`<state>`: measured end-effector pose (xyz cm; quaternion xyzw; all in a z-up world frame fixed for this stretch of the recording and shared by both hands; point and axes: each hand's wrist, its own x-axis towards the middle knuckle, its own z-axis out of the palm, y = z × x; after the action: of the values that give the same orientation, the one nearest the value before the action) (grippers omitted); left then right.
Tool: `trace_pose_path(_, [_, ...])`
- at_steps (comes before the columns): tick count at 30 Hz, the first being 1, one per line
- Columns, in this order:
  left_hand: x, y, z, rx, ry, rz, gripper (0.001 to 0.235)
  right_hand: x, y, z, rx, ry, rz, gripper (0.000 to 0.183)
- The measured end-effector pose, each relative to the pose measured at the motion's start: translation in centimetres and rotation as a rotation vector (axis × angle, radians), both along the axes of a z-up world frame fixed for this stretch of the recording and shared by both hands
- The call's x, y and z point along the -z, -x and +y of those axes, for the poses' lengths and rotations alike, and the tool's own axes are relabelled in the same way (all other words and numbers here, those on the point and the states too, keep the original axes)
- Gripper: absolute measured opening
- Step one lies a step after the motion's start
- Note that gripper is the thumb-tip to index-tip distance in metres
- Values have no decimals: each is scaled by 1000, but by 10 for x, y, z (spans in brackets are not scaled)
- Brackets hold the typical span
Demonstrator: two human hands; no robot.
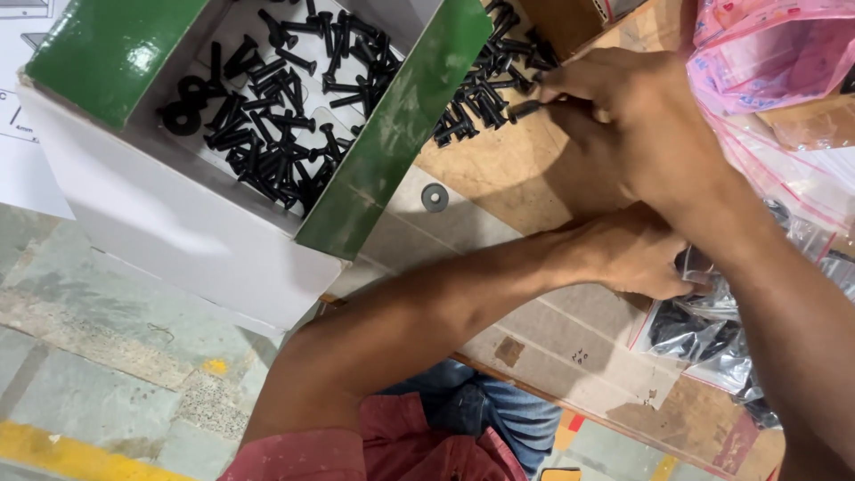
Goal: Sort and pack small hardware bolts and washers into individual plastic zip-lock bags.
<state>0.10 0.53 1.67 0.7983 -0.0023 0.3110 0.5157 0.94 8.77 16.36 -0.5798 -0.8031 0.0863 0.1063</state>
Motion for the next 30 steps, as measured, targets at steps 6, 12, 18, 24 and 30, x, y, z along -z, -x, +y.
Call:
trace_pose_path(6, [-24,18,20,203,187,-94,49,-60,8,-32,278,114,70,16])
trace_pose_path(12, [-28,24,26,334,226,-62,46,-78,-45,-110,578,160,635,15])
trace_pose_path(18, [-41,30,31,215,133,27,55,-117,-57,-148,487,360,285,30])
trace_pose_path(24, [-74,53,43,258,208,157,55,-106,-46,-151,333,334,-68,27])
trace_pose_path(30, [-74,53,44,239,218,203,59,-100,-42,-148,277,253,-110,33])
